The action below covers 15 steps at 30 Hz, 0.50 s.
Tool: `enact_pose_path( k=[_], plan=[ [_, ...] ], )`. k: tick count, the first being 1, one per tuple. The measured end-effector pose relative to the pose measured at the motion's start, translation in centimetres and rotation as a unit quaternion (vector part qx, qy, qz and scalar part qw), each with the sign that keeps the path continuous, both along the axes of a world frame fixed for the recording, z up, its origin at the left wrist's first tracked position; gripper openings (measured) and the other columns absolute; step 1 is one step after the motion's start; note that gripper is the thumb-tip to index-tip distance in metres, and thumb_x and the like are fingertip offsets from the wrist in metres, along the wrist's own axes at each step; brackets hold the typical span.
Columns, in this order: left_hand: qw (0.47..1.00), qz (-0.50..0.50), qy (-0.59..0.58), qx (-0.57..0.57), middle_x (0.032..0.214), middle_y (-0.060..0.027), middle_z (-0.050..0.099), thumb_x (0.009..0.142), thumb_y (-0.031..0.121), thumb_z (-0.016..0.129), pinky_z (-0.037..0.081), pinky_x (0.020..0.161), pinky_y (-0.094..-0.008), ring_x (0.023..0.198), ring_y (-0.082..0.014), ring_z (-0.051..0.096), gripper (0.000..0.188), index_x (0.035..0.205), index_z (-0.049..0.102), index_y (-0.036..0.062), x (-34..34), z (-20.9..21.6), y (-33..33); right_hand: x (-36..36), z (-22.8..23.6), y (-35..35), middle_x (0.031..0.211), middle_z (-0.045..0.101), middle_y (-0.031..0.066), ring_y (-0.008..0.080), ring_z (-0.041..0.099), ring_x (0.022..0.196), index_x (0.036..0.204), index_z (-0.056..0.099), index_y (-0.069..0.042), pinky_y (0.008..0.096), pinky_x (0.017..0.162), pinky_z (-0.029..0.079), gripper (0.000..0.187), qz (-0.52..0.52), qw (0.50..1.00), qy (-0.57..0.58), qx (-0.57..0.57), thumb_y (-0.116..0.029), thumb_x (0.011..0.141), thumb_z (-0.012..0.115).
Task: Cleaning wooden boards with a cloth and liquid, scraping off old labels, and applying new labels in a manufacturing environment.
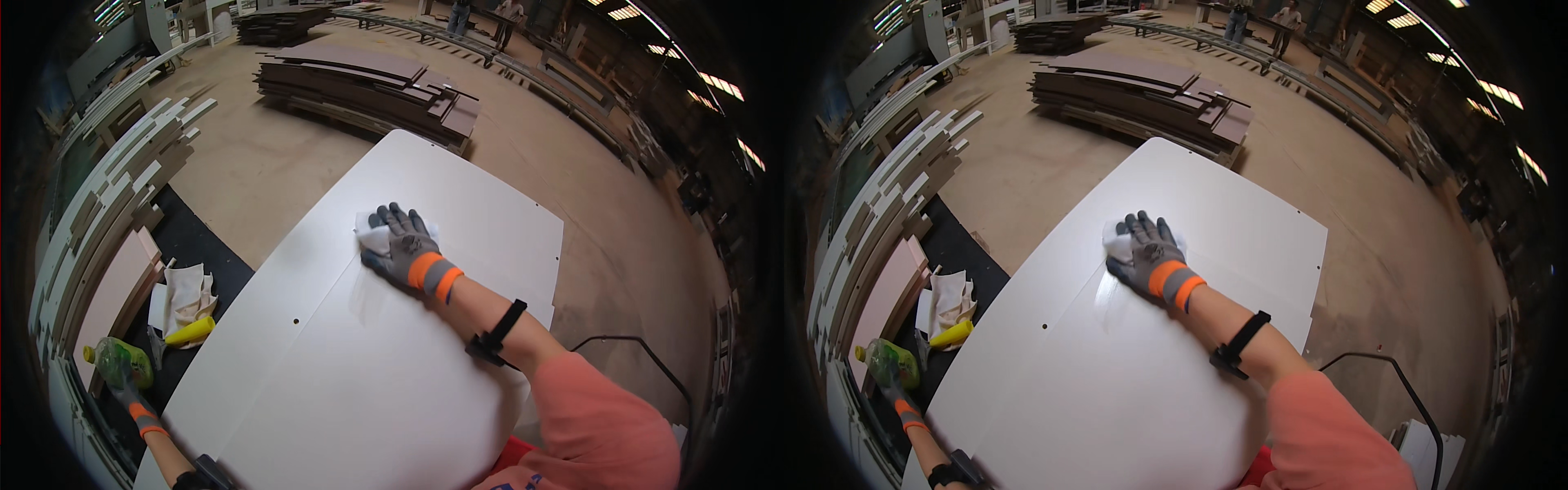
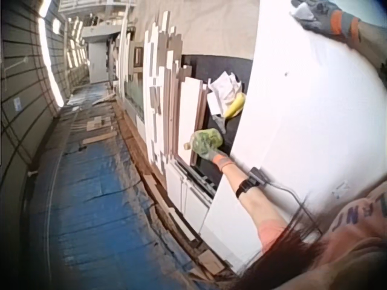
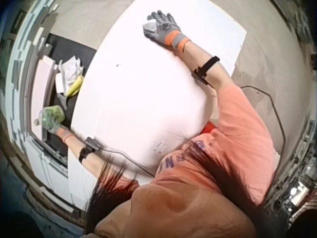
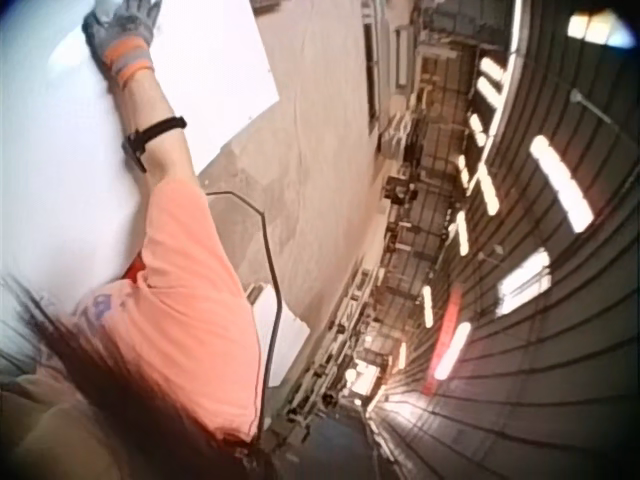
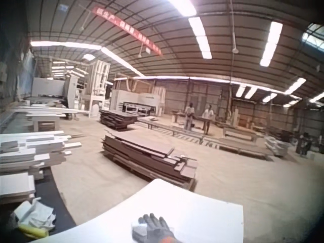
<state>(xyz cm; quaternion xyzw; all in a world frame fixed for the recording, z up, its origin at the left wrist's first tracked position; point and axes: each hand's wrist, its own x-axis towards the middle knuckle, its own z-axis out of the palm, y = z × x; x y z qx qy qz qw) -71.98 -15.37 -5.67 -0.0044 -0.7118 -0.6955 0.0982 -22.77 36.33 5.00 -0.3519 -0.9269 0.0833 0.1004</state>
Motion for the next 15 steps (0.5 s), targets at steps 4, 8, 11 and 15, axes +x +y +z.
enact_pose_path(
  k=[4,8,11,15],
  plan=[
    [0.882,0.205,0.286,-0.313,0.133,-0.0164,0.052,0.080,0.010,0.077,0.047,0.099,-0.0373,0.116,-0.0254,0.055,0.069,0.138,0.042,-0.0028,4.1,-1.0,-2.0,-0.2,1.3,-2.7,0.151,0.033,0.0207,0.0346,0.019,0.146,0.140,0.040,0.001,0.0471,0.119,0.012,0.074,0.098,0.993,-0.049,-0.039,-0.051,0.088,0.051],
    [0.901,-0.080,0.284,-0.319,0.142,-0.0198,0.044,0.089,0.005,0.063,0.032,0.112,-0.0401,0.131,-0.0292,0.044,0.057,0.140,0.039,-0.0045,21.7,6.6,10.4,0.9,0.7,-8.3,0.153,0.030,0.0203,0.0336,0.018,0.146,0.145,0.034,-0.001,0.0466,0.120,0.009,0.076,0.277,0.958,0.004,-0.069,-0.052,0.090,0.049],
    [0.936,-0.303,0.072,-0.166,0.133,-0.0193,0.053,0.086,0.007,0.064,0.033,0.110,-0.0433,0.128,-0.0325,0.047,0.054,0.136,0.046,-0.0027,33.6,9.0,18.0,-0.9,0.6,-6.2,0.154,0.029,0.0198,0.0337,0.018,0.146,0.146,0.035,-0.003,0.0462,0.120,0.011,0.074,0.215,0.974,-0.005,-0.065,-0.050,0.091,0.049],
    [0.760,-0.273,0.208,-0.552,0.111,-0.0178,0.061,0.087,0.028,0.062,0.041,0.097,-0.0419,0.105,-0.0355,0.055,0.047,0.123,0.059,-0.0008,37.1,9.1,22.2,-0.2,0.8,0.6,0.155,0.027,0.0187,0.0304,0.014,0.148,0.147,0.028,0.005,0.0460,0.120,0.008,0.081,-0.024,0.999,-0.039,-0.022,-0.054,0.092,0.041]
  ],
)
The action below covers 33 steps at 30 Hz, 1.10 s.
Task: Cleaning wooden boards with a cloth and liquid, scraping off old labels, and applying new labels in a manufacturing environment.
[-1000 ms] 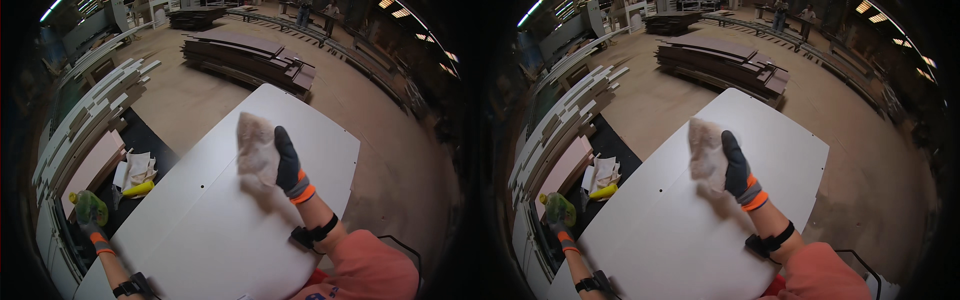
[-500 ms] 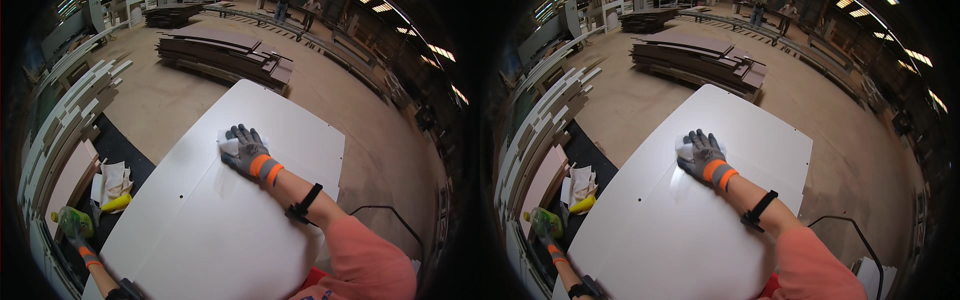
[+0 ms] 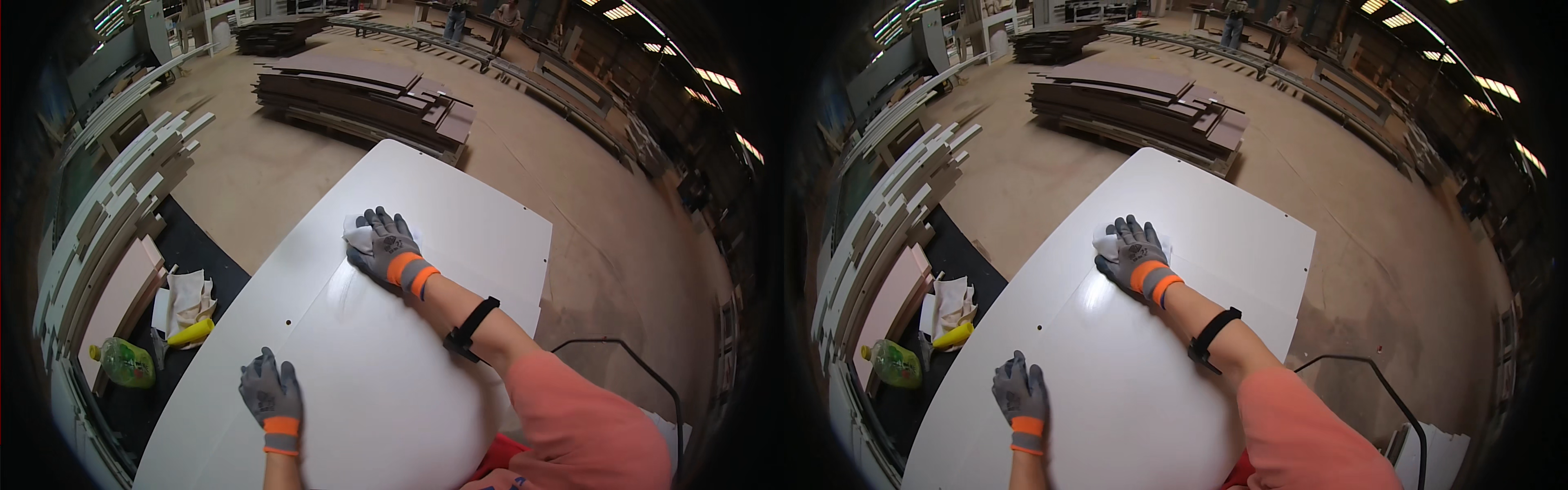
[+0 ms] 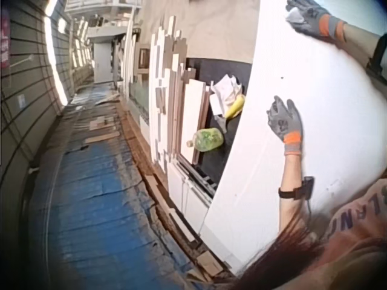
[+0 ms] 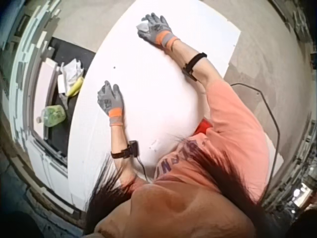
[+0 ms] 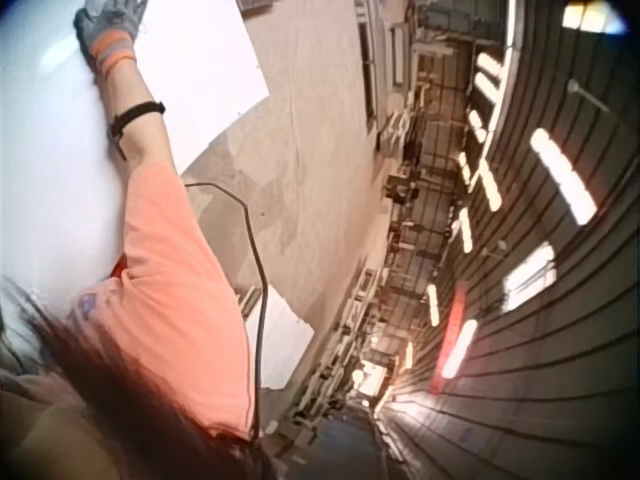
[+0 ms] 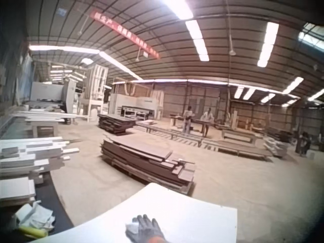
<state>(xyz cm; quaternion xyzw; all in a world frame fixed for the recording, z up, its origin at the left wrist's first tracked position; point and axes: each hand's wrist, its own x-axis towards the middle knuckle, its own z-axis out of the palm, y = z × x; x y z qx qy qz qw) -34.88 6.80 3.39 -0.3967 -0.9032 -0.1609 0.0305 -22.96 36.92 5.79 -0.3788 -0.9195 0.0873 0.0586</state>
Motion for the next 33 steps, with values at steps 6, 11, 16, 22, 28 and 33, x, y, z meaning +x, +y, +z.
enact_pose_path(
  k=[6,11,16,22,28,33],
  plan=[
    [0.997,0.059,-0.045,0.039,0.111,-0.0142,0.060,0.088,0.026,0.062,0.040,0.095,-0.0423,0.105,-0.0308,0.052,0.040,0.122,0.062,0.0036,2.1,-0.2,-0.6,3.0,-1.1,-11.8,0.151,0.033,0.0217,0.0350,0.020,0.145,0.141,0.041,-0.002,0.0492,0.119,0.011,0.071,0.235,0.969,0.061,-0.050,-0.052,0.092,0.044],
    [0.998,0.029,-0.029,0.054,0.107,-0.0115,0.059,0.086,0.026,0.064,0.040,0.095,-0.0415,0.101,-0.0295,0.051,0.042,0.121,0.061,0.0026,4.3,-0.2,-1.6,5.6,-0.3,-10.2,0.150,0.036,0.0196,0.0336,0.028,0.143,0.139,0.043,-0.004,0.0482,0.119,0.013,0.066,0.145,0.985,0.067,-0.057,-0.050,0.091,0.047],
    [0.998,0.020,-0.026,0.055,0.111,-0.0123,0.058,0.086,0.024,0.063,0.039,0.097,-0.0423,0.104,-0.0299,0.051,0.041,0.122,0.059,0.0036,6.3,-0.3,-1.0,7.9,-1.3,-4.4,0.144,0.041,0.0191,0.0327,0.026,0.142,0.126,0.052,-0.002,0.0491,0.117,0.016,0.057,-0.007,0.993,0.102,0.059,-0.044,0.089,0.050],
    [0.999,0.034,-0.029,0.008,0.116,-0.0135,0.057,0.091,0.024,0.057,0.037,0.100,-0.0420,0.110,-0.0307,0.049,0.039,0.124,0.059,0.0025,6.2,0.3,-1.9,8.6,-1.1,-13.4,0.154,0.031,0.0168,0.0315,0.023,0.145,0.142,0.042,-0.007,0.0476,0.119,0.016,0.069,0.280,0.958,0.050,-0.047,-0.054,0.091,0.044],
    [1.000,0.022,0.003,0.022,0.111,-0.0134,0.059,0.090,0.026,0.057,0.039,0.098,-0.0419,0.106,-0.0305,0.052,0.041,0.123,0.059,0.0029,7.0,0.1,-0.9,9.6,-0.7,-3.2,0.137,0.047,0.0162,0.0326,0.035,0.136,0.131,0.050,-0.007,0.0481,0.116,0.020,0.056,0.062,0.992,0.073,0.078,-0.045,0.089,0.050],
    [0.999,0.039,0.007,0.004,0.111,-0.0139,0.059,0.090,0.025,0.058,0.039,0.098,-0.0415,0.106,-0.0305,0.052,0.039,0.122,0.059,0.0026,6.6,-0.1,-1.7,10.8,0.0,-10.7,0.155,0.029,0.0157,0.0298,0.017,0.147,0.143,0.041,-0.006,0.0465,0.119,0.012,0.067,0.265,0.959,0.055,-0.086,-0.046,0.090,0.050]
  ],
)
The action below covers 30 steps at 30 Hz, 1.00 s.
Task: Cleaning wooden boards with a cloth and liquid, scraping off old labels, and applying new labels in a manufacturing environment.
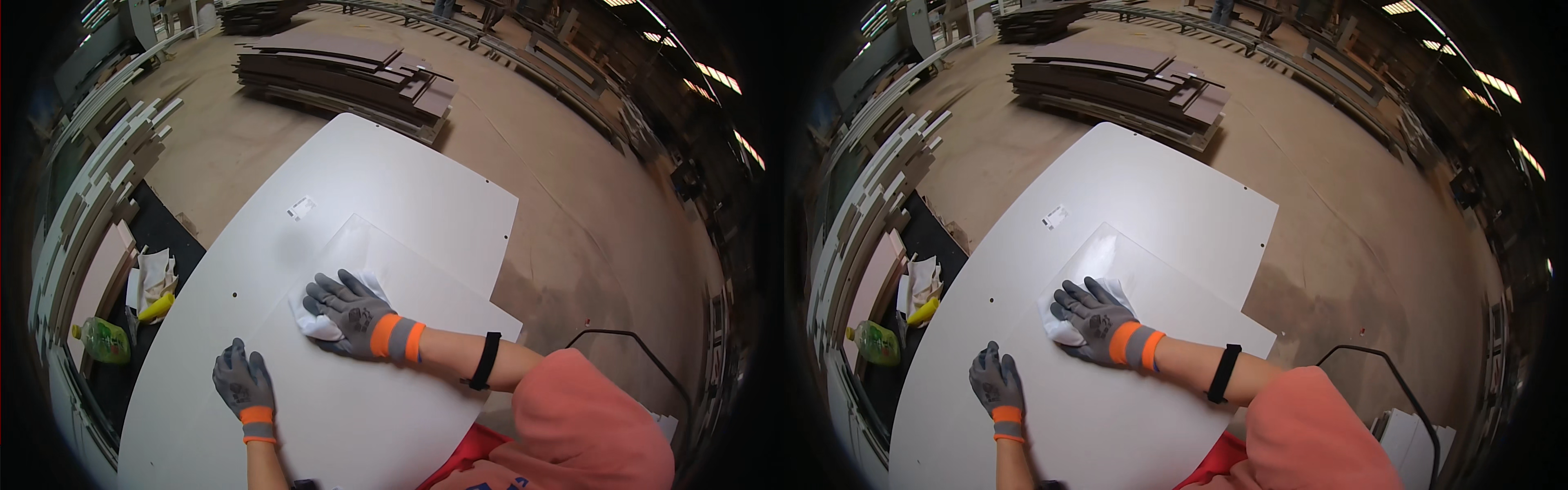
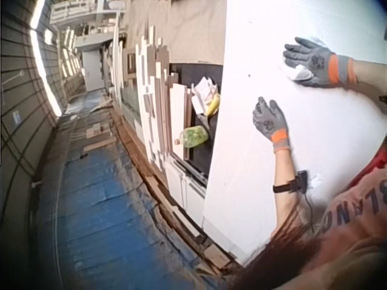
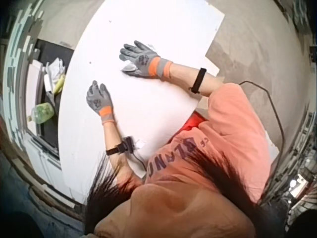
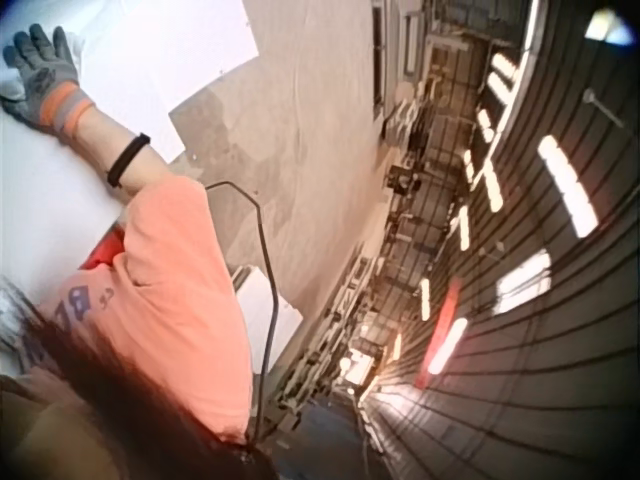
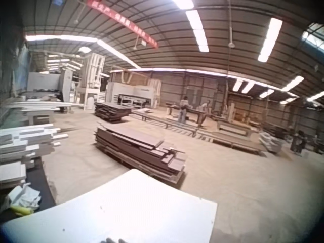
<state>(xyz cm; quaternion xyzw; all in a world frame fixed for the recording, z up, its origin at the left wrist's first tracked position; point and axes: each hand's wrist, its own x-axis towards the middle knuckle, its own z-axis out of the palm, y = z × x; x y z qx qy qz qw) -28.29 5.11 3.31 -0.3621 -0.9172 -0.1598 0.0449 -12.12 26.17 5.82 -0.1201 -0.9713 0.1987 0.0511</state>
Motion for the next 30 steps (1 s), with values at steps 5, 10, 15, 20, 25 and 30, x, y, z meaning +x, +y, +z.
enact_pose_path(
  k=[5,10,15,20,25,30],
  plan=[
    [1.000,-0.012,-0.007,0.015,0.111,-0.0142,0.058,0.090,0.023,0.058,0.039,0.098,-0.0414,0.107,-0.0303,0.052,0.038,0.122,0.060,0.0027,0.4,0.1,0.5,-2.5,1.4,7.9,0.153,0.032,0.0183,0.0311,0.021,0.146,0.145,0.037,-0.003,0.0443,0.120,0.010,0.072,-0.150,0.985,-0.068,0.057,-0.053,0.093,0.041],
    [0.999,0.015,-0.032,0.006,0.109,-0.0139,0.059,0.089,0.022,0.058,0.039,0.098,-0.0415,0.106,-0.0301,0.052,0.037,0.120,0.061,0.0023,0.5,0.7,1.4,0.8,0.4,9.6,0.153,0.031,0.0206,0.0337,0.021,0.145,0.145,0.036,-0.001,0.0450,0.120,0.013,0.074,-0.168,0.981,-0.049,0.078,-0.053,0.092,0.043],
    [1.000,0.014,-0.020,0.012,0.109,-0.0147,0.059,0.091,0.019,0.057,0.041,0.096,-0.0411,0.104,-0.0300,0.052,0.034,0.119,0.061,0.0023,0.5,1.4,0.8,13.2,0.4,7.4,0.153,0.027,0.0225,0.0368,0.021,0.145,0.143,0.036,0.000,0.0450,0.119,0.016,0.075,-0.177,0.980,-0.066,0.059,-0.051,0.090,0.051],
    [0.998,0.040,-0.034,-0.039,0.107,-0.0136,0.059,0.087,0.021,0.059,0.040,0.098,-0.0420,0.105,-0.0297,0.052,0.037,0.120,0.061,0.0033,0.6,1.1,1.7,13.8,-0.1,7.0,0.152,0.028,0.0251,0.0383,0.021,0.144,0.145,0.033,0.001,0.0451,0.119,0.016,0.078,-0.167,0.983,-0.050,0.054,-0.051,0.091,0.052],
    [0.999,-0.002,0.040,0.021,0.109,-0.0154,0.059,0.086,0.021,0.060,0.039,0.098,-0.0432,0.106,-0.0317,0.052,0.038,0.119,0.061,0.0019,0.5,-0.4,1.0,2.2,1.1,11.8,0.150,0.033,0.0246,0.0351,0.024,0.144,0.143,0.036,0.001,0.0418,0.119,0.016,0.073,-0.165,0.986,-0.001,0.036,-0.051,0.093,0.047],
    [0.998,-0.035,0.047,0.000,0.114,-0.0145,0.063,0.092,0.034,0.056,0.042,0.097,-0.0502,0.109,-0.0332,0.057,0.037,0.117,0.064,0.0087,0.4,0.3,0.0,-0.6,-0.7,13.0,0.150,0.034,0.0222,0.0344,0.026,0.143,0.139,0.038,0.004,0.0409,0.119,0.019,0.071,-0.135,0.989,0.002,0.051,-0.050,0.094,0.044]
  ],
)
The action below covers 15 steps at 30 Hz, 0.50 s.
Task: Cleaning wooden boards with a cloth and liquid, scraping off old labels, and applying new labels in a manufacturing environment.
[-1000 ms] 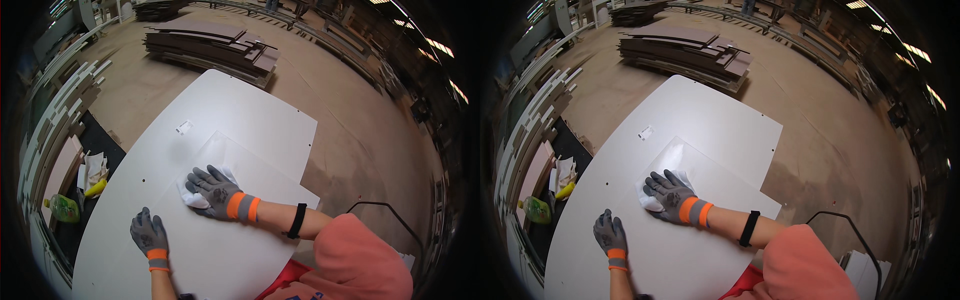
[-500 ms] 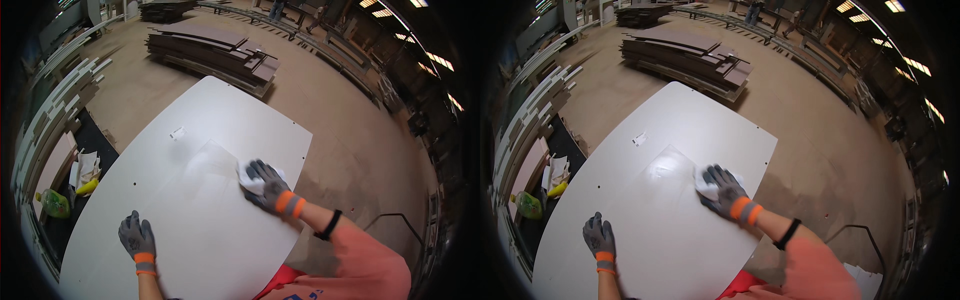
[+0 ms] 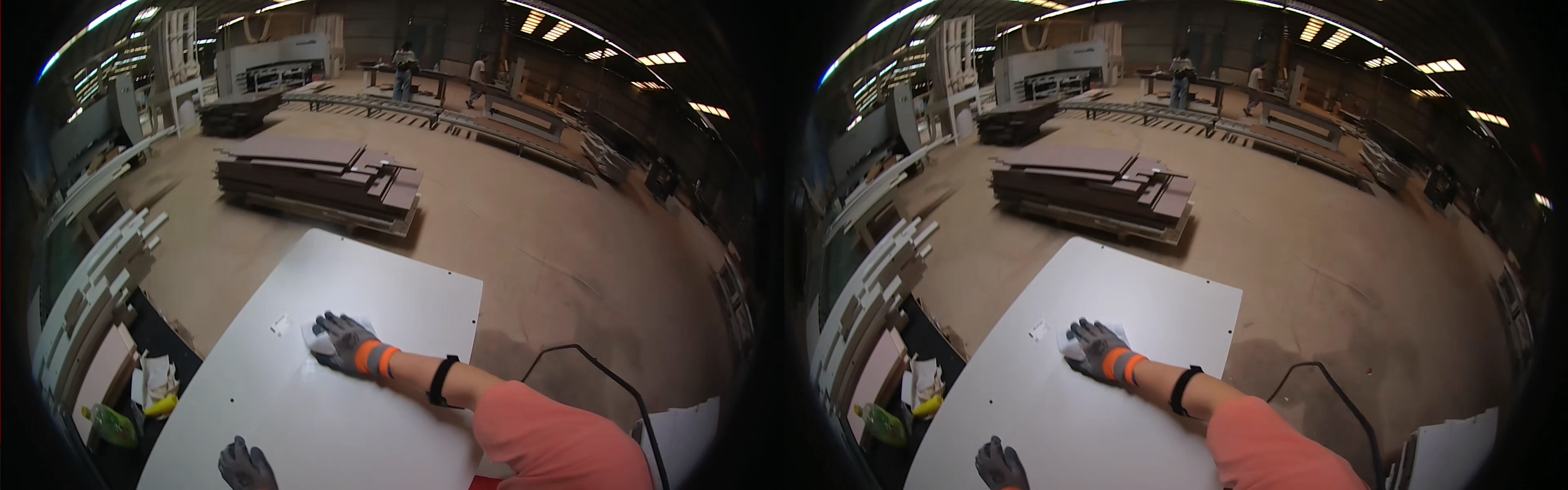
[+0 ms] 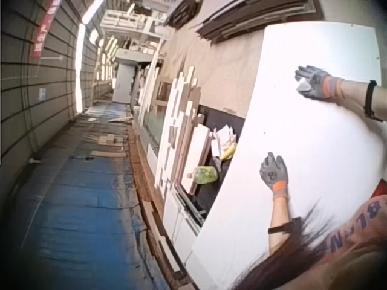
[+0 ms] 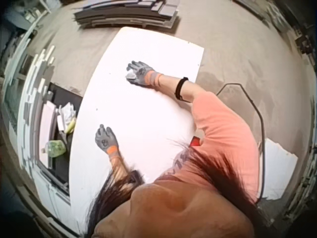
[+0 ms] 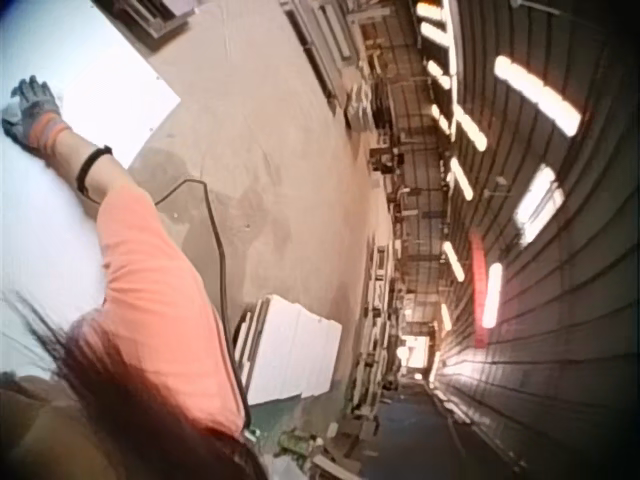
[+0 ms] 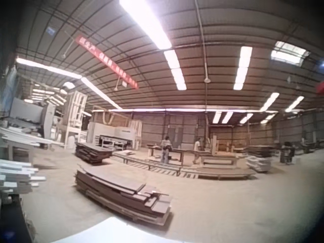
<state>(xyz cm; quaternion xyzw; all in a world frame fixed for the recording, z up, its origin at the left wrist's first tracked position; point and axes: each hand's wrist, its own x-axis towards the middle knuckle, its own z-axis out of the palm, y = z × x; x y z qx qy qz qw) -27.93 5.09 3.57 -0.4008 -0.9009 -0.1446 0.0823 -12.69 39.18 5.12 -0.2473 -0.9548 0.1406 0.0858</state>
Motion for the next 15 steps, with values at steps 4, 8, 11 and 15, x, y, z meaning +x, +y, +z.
enact_pose_path(
  k=[4,8,11,15],
  plan=[
    [0.999,-0.018,0.025,-0.014,0.112,-0.0192,0.063,0.094,0.033,0.052,0.044,0.091,-0.0453,0.101,-0.0357,0.057,0.040,0.121,0.062,0.0052,0.4,0.7,0.2,2.8,1.3,-2.0,0.150,0.034,0.0226,0.0349,0.027,0.143,0.140,0.038,0.004,0.0412,0.119,0.020,0.069,0.000,1.000,-0.025,-0.003,-0.047,0.094,0.046],
    [0.999,-0.019,0.044,-0.018,0.112,-0.0187,0.063,0.094,0.034,0.052,0.045,0.092,-0.0464,0.104,-0.0357,0.056,0.040,0.119,0.063,0.0049,0.2,0.2,0.2,0.9,0.0,-0.4,0.150,0.034,0.0225,0.0347,0.026,0.143,0.141,0.037,0.003,0.0411,0.119,0.020,0.069,-0.016,1.000,0.000,-0.011,-0.046,0.094,0.046],
    [0.999,-0.016,0.035,-0.006,0.113,-0.0188,0.063,0.094,0.036,0.052,0.045,0.092,-0.0464,0.105,-0.0361,0.056,0.041,0.120,0.064,0.0059,0.1,0.1,0.2,-0.4,1.0,-0.2,0.151,0.033,0.0227,0.0340,0.025,0.144,0.142,0.035,0.004,0.0407,0.119,0.019,0.069,-0.027,0.998,-0.030,-0.052,-0.045,0.094,0.046],
    [1.000,0.004,0.013,-0.003,0.113,-0.0204,0.062,0.094,0.038,0.052,0.045,0.092,-0.0468,0.103,-0.0373,0.056,0.043,0.121,0.064,0.0073,0.2,0.4,-0.5,3.2,1.7,-2.7,0.150,0.034,0.0237,0.0343,0.027,0.143,0.142,0.037,0.002,0.0395,0.119,0.020,0.069,-0.040,0.998,-0.007,-0.045,-0.046,0.093,0.048]
  ],
)
